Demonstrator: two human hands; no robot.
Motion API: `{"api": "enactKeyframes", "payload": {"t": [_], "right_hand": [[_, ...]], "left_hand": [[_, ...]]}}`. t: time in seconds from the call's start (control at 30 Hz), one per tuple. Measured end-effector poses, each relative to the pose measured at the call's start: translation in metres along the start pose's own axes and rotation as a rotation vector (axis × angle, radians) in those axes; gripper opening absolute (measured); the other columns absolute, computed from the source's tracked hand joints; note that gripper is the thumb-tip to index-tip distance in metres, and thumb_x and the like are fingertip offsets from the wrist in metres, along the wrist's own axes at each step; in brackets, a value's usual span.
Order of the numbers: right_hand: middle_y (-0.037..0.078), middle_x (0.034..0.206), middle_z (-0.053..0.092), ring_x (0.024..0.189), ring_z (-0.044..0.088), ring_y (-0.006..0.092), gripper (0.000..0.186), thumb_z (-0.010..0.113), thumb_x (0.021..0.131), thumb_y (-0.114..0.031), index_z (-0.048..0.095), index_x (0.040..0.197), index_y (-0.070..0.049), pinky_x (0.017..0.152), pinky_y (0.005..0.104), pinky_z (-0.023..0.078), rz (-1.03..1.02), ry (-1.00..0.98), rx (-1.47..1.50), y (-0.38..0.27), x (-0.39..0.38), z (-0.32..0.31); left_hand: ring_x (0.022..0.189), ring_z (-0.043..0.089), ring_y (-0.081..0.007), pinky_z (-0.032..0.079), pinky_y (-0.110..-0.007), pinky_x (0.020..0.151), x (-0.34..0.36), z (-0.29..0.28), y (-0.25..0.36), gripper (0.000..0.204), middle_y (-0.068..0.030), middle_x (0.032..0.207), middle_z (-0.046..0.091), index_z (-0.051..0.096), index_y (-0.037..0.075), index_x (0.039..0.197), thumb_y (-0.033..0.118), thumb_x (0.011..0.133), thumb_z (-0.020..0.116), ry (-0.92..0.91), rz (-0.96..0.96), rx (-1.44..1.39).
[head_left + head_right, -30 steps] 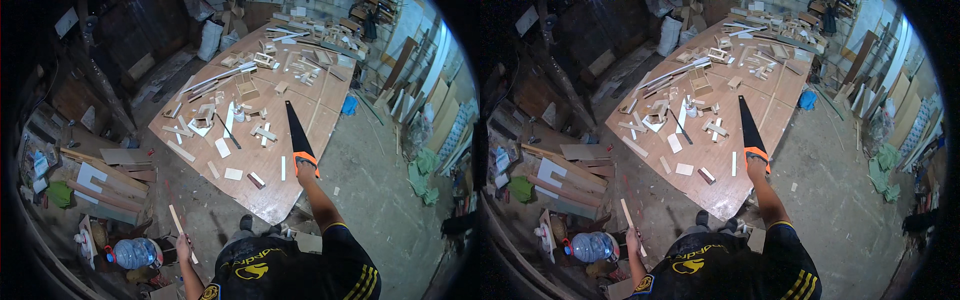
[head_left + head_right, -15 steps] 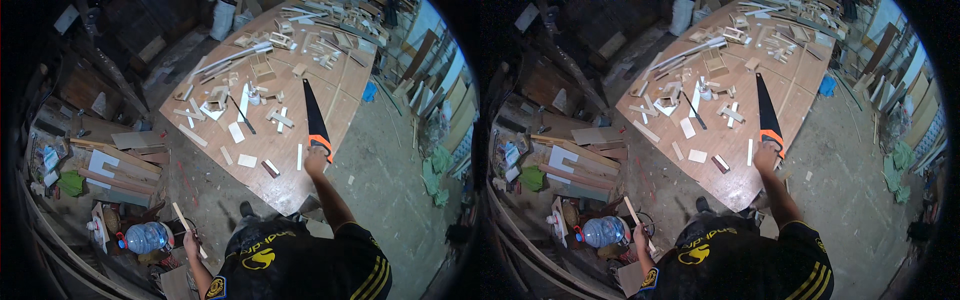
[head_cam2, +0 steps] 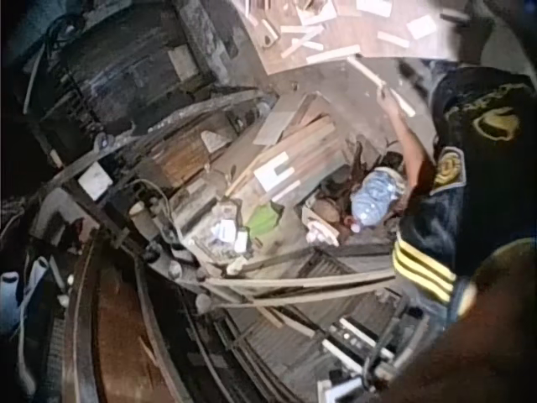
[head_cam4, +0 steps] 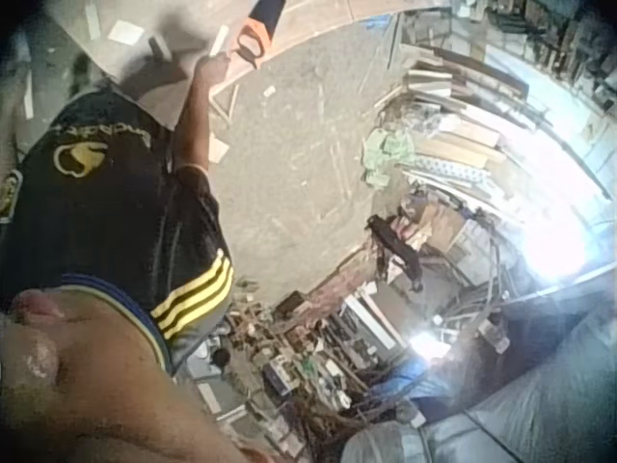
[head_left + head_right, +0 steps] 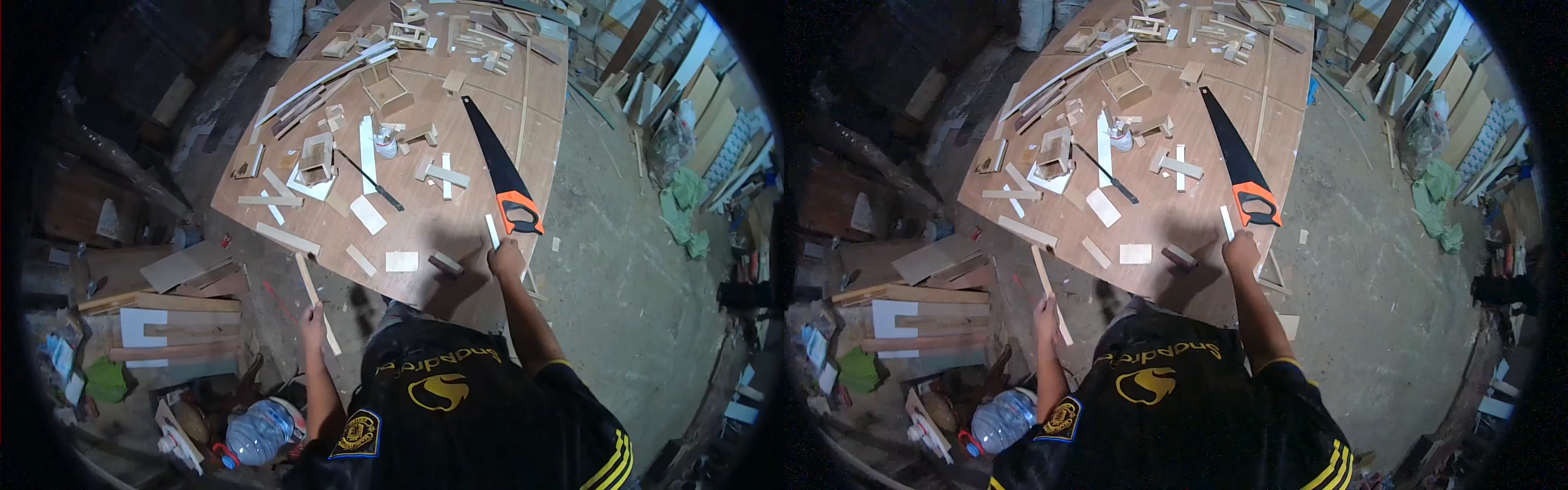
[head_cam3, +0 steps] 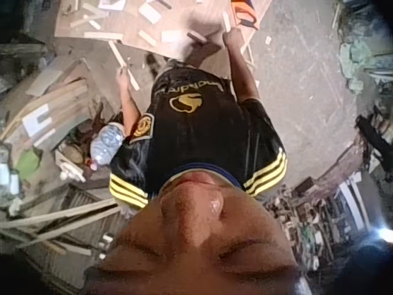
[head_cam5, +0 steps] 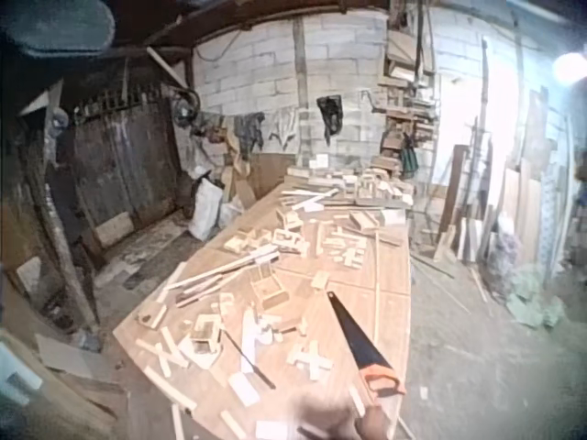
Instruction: Cutting and assembling small wooden pieces on a workbench.
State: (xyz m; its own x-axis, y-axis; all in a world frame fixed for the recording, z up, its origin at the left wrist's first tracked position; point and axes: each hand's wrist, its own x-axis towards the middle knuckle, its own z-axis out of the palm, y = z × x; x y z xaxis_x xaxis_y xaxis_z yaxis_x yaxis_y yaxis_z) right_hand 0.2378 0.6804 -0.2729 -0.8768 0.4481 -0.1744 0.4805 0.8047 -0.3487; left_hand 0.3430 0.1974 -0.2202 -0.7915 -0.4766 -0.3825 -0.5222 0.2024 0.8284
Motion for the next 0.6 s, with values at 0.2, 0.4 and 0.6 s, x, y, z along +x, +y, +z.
{"api": "enactKeyframes", "payload": {"t": [0.2,0.4,0.6], "right_hand": [[0.013,0.084,0.065,0.073,0.064,0.0265,0.029,0.071,0.078,-0.024,0.068,0.097,-0.003,0.067,0.0388,0.051,0.154,0.132,0.256,-0.011,-0.051,-0.023],[-0.005,0.072,0.054,0.066,0.049,0.0075,0.024,0.077,0.083,-0.019,0.065,0.095,-0.002,0.063,0.0223,0.041,0.304,0.081,0.818,-0.030,-0.120,0.003],[-0.005,0.074,0.056,0.066,0.051,0.0049,0.026,0.076,0.084,-0.016,0.066,0.103,-0.001,0.061,0.0202,0.042,0.350,-0.073,0.906,-0.089,-0.153,0.013]], "left_hand": [[0.068,0.049,-0.0117,0.042,-0.029,0.064,0.121,0.026,0.050,0.030,-0.0011,0.072,0.055,0.064,-0.001,0.092,0.029,0.094,0.061,-0.254,0.090,0.151],[0.074,0.052,-0.0047,0.041,-0.023,0.061,0.176,0.052,0.062,0.027,0.0017,0.078,0.059,0.066,0.004,0.102,0.029,0.093,0.063,-0.477,0.029,-0.044],[0.076,0.060,-0.0133,0.049,-0.031,0.069,0.202,0.068,0.054,0.036,-0.0033,0.087,0.066,0.065,-0.001,0.107,0.031,0.091,0.065,-0.751,0.068,0.105]]}}
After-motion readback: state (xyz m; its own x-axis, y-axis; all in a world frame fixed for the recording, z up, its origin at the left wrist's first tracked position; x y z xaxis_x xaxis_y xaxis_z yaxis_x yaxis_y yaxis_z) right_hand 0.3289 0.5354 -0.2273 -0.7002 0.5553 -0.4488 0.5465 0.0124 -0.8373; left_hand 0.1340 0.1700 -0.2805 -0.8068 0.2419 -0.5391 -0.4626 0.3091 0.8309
